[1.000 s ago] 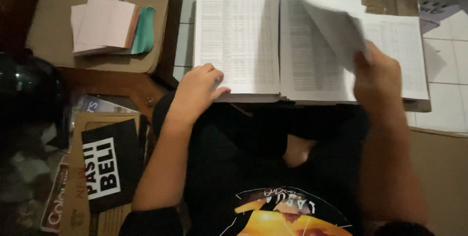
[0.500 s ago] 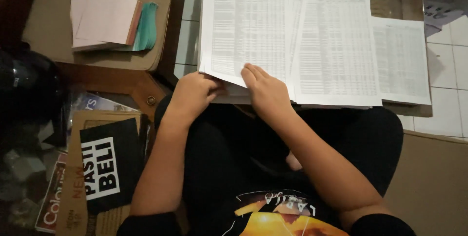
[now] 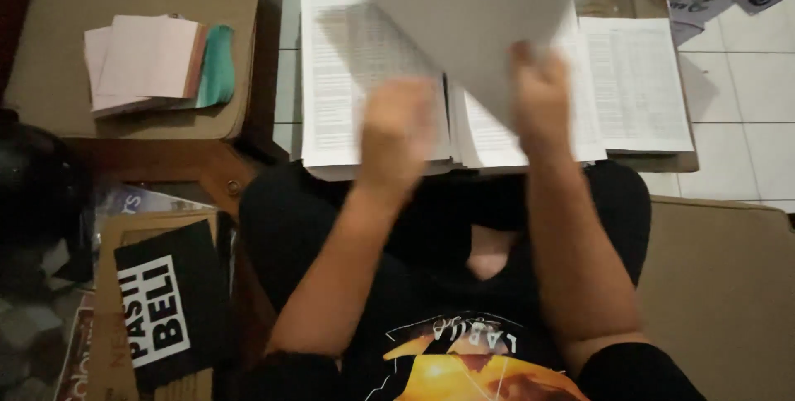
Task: The person sits cross-legged on the floor and flips through a stack of printed documents, separating a few sheets and placing them to the side. The person continues to flip through the remaining pages, occasionally pausing to adjust the stack.
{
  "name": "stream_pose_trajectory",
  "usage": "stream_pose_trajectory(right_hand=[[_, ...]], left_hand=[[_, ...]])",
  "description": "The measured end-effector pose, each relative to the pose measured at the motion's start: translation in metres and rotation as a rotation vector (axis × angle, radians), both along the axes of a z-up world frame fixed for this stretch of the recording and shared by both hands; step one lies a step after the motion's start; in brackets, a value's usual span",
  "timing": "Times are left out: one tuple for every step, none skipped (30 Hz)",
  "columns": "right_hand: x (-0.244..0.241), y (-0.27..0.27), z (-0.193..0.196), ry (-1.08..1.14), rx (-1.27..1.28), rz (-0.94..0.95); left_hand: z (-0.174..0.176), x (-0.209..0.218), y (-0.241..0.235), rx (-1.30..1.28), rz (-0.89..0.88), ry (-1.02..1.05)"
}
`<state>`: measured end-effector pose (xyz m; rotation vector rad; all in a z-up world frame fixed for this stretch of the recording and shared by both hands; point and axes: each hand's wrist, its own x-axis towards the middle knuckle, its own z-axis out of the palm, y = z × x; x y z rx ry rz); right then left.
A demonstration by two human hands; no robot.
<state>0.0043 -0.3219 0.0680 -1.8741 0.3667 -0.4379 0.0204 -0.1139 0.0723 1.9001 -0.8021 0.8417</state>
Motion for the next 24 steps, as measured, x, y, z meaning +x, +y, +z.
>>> stream_pose_trajectory(right_hand=[[-0.012, -0.007, 0.020, -0.001, -0.004, -0.003], [-0.024, -0.015, 0.040, -0.120, 0.054, -0.095], [-0.037, -0.023, 0.060, -0.240, 0.112, -0.188], [-0.044, -0.034, 0.058, -0.240, 0.104, -0.191], [-0.052, -0.046, 0.056, -0.333, -0.296, -0.198], [-0.060, -0.058, 0.053, -0.409, -0.698, -0.191], [-0.055, -0.067, 0.047, -0.406, -0.703, -0.194], [-0.050, -0.075, 0.040, -0.484, -0.918, 0.008], [-0.046, -0.084, 0.033, -0.560, -1.128, 0.217], [-0.049, -0.083, 0.022, -0.557, -1.126, 0.215], [-0.053, -0.082, 0.012, -0.479, -1.155, 0.286], [-0.053, -0.080, 0.002, -0.407, -1.181, 0.359], [-0.059, -0.085, -0.008, -0.411, -1.180, 0.359], [-0.064, -0.089, -0.018, -0.273, -1.146, 0.423], [-0.070, -0.093, -0.027, -0.136, -1.109, 0.485], [-0.072, -0.092, -0.028, -0.136, -1.104, 0.488], [-0.075, -0.090, -0.028, -0.118, -1.082, 0.509], [-0.078, -0.088, -0.028, -0.098, -1.060, 0.526], [-0.080, -0.088, -0.030, -0.097, -1.056, 0.526], [-0.081, -0.089, -0.032, -0.074, -1.027, 0.561], [-0.081, -0.089, -0.033, -0.051, -0.998, 0.596], [-0.082, -0.090, -0.032, -0.053, -0.997, 0.601], [-0.082, -0.089, -0.032, -0.014, -1.005, 0.610], [-0.082, -0.088, -0.032, 0.023, -1.013, 0.624]], left_hand=[[-0.013, -0.001, -0.020, -0.004, -0.003, -0.001], [-0.027, -0.002, -0.040, 0.260, -0.090, 0.051], [-0.040, -0.004, -0.060, 0.524, -0.178, 0.100], [-0.043, -0.004, -0.064, 0.517, -0.182, 0.099], [-0.045, -0.004, -0.069, 0.639, -0.245, 0.237], [-0.048, -0.005, -0.073, 0.763, -0.311, 0.376], [-0.051, -0.005, -0.073, 0.760, -0.317, 0.375], [-0.055, -0.005, -0.072, 0.705, -0.297, 0.350], [-0.059, -0.006, -0.071, 0.649, -0.277, 0.325], [-0.058, -0.005, -0.070, 0.652, -0.280, 0.326], [-0.056, -0.004, -0.069, 0.655, -0.310, 0.329], [-0.054, -0.001, -0.067, 0.657, -0.334, 0.330], [-0.054, -0.003, -0.066, 0.659, -0.332, 0.329], [-0.053, -0.005, -0.065, 0.695, -0.293, 0.335], [-0.053, -0.007, -0.064, 0.731, -0.255, 0.342], [-0.053, -0.008, -0.061, 0.733, -0.253, 0.346], [-0.053, -0.010, -0.059, 0.737, -0.253, 0.306], [-0.053, -0.011, -0.057, 0.741, -0.256, 0.264], [-0.056, -0.012, -0.054, 0.744, -0.257, 0.267], [-0.059, -0.011, -0.053, 0.689, -0.252, 0.215], [-0.061, -0.011, -0.051, 0.634, -0.247, 0.164], [-0.068, -0.009, -0.054, 0.634, -0.242, 0.166], [-0.075, -0.007, -0.057, 0.547, -0.206, 0.060], [-0.082, -0.004, -0.058, 0.460, -0.166, -0.046]])
